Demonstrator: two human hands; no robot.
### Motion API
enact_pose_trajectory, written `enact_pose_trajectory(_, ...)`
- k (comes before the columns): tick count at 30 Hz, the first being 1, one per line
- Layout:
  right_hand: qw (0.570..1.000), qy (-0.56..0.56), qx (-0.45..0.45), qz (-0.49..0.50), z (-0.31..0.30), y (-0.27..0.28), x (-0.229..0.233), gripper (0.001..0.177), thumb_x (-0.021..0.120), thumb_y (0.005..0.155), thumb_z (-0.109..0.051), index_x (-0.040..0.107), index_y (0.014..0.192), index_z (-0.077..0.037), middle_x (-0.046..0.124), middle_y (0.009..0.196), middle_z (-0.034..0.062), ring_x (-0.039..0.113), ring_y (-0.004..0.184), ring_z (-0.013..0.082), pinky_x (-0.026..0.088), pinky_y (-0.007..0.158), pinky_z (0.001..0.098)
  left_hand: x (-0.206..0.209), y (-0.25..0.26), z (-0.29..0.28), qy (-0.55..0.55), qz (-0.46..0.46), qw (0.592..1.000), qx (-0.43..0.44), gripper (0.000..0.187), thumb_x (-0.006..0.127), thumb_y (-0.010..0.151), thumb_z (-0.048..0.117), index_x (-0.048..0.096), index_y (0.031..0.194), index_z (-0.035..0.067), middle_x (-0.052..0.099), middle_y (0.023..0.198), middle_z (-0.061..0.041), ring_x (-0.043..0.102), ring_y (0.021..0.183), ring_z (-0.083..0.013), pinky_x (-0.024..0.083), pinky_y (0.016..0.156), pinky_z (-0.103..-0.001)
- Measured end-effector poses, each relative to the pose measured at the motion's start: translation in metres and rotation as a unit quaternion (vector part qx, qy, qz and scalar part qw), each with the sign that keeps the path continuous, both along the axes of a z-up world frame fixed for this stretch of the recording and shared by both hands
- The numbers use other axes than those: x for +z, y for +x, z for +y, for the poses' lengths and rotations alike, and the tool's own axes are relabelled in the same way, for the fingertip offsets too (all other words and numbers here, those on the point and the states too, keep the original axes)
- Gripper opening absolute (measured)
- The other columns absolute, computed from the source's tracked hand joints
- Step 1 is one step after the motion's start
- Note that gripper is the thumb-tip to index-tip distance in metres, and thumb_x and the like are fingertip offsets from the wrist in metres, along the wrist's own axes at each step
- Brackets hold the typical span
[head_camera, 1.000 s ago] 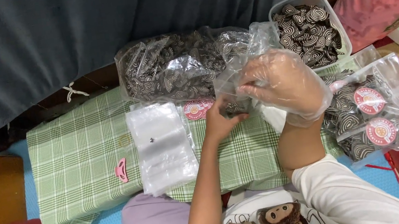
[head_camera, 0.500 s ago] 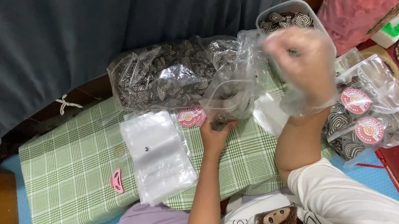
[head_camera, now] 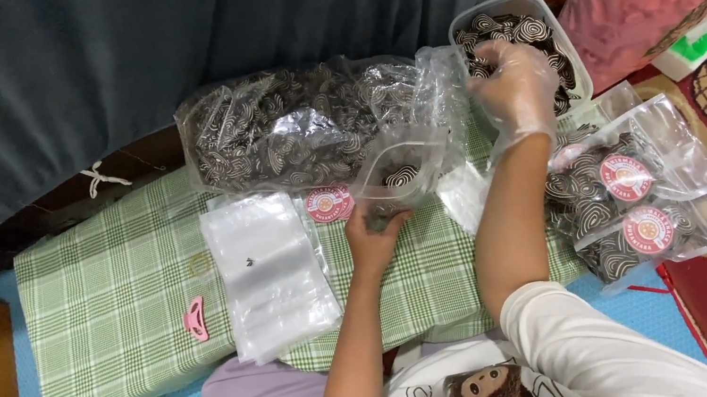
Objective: Packing individual snacks into small plastic bags and organizing them on a workspace.
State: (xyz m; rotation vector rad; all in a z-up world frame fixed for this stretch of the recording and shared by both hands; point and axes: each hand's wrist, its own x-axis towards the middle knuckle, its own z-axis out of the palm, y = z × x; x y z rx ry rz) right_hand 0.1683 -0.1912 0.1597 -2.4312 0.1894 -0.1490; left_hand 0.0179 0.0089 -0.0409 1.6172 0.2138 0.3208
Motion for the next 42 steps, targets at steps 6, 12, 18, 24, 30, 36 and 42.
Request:
enact_pose_trajectory(6, 0.999, 0.015, -0.041, 0.014, 0.021, -0.003, 0.012, 0.029, 0.083, 0.077, -0.003, 0.074, 0.104, -0.009, 0.063, 0.098, 0.0182, 0.066, 0.095, 0.044, 0.052, 0.091, 0.0575, 0.007, -0.001, -0.003, 0.003, -0.01, 1.0, 0.005, 0.056, 0.094, 0.069, 0.015, 0.066, 0.117, 0.007, 0.073, 0.108, -0.013, 0.066, 0.111, -0.0307, 0.052, 0.098, -0.046)
enact_pose_trajectory(12, 1.0, 0.0, -0.031, 0.0, 0.008, -0.001, -0.002, 0.015, 0.075, 0.085, -0.009, 0.074, 0.097, -0.019, 0.061, 0.101, 0.0134, 0.065, 0.1, 0.0421, 0.053, 0.09, 0.0537, 0.01, -0.003, -0.003, -0.012, -0.016, 1.0, 0.014, 0.052, 0.092, 0.07, 0.01, 0.067, 0.116, 0.006, 0.073, 0.106, -0.015, 0.067, 0.11, -0.0323, 0.053, 0.096, -0.047)
enact_pose_trajectory(18, 0.991, 0.079, -0.083, -0.071, 0.005, -0.006, 0.011, 0.017, 0.07, 0.088, -0.008, 0.076, 0.099, -0.02, 0.069, 0.097, 0.011, 0.069, 0.096, 0.0345, 0.052, 0.089, 0.0494, 0.019, -0.005, -0.002, -0.01, -0.009, 1.0, 0.018, 0.058, 0.092, 0.07, 0.014, 0.065, 0.119, 0.004, 0.072, 0.109, -0.017, 0.066, 0.11, -0.035, 0.054, 0.096, -0.049)
enact_pose_trajectory(24, 0.943, 0.079, -0.06, -0.319, 0.01, -0.029, 0.046, 0.034, 0.068, 0.081, 0.007, 0.072, 0.106, -0.016, 0.076, 0.1, 0.006, 0.071, 0.084, 0.0159, 0.063, 0.07, 0.0267, 0.046, -0.007, 0.002, 0.068, 0.041, 0.997, -0.008, 0.063, 0.084, 0.073, 0.016, 0.055, 0.128, 0.01, 0.073, 0.109, -0.007, 0.072, 0.096, -0.0224, 0.062, 0.086, -0.033)
enact_pose_trajectory(30, 0.861, 0.163, 0.246, -0.415, 0.005, -0.073, 0.074, 0.013, 0.073, 0.098, 0.007, 0.069, 0.111, 0.009, 0.073, 0.105, 0.0232, 0.07, 0.091, 0.028, 0.06, 0.087, 0.0363, 0.063, -0.008, 0.003, 0.088, 0.04, 0.995, -0.015, 0.062, 0.083, 0.074, 0.014, 0.054, 0.128, 0.017, 0.074, 0.115, -0.007, 0.074, 0.101, -0.0261, 0.063, 0.087, -0.036)
enact_pose_trajectory(36, 0.849, 0.126, 0.379, -0.346, 0.012, -0.081, 0.075, 0.006, 0.075, 0.093, 0.003, 0.077, 0.09, -0.002, 0.075, 0.089, 0.0147, 0.072, 0.083, 0.0351, 0.055, 0.085, 0.0435, 0.038, -0.004, -0.002, 0.013, -0.032, 0.999, 0.022, 0.066, 0.091, 0.071, 0.016, 0.058, 0.129, 0.011, 0.072, 0.11, -0.016, 0.066, 0.111, -0.0362, 0.053, 0.096, -0.05)
enact_pose_trajectory(42, 0.859, 0.058, 0.411, -0.3, 0.042, -0.095, 0.105, 0.01, 0.073, 0.087, 0.011, 0.076, 0.091, 0.002, 0.073, 0.082, 0.0186, 0.072, 0.078, 0.0356, 0.055, 0.079, 0.0448, 0.031, -0.002, -0.001, 0.02, -0.043, 0.998, 0.029, 0.066, 0.091, 0.071, 0.014, 0.059, 0.128, 0.011, 0.071, 0.109, -0.017, 0.066, 0.11, -0.0359, 0.053, 0.096, -0.05)
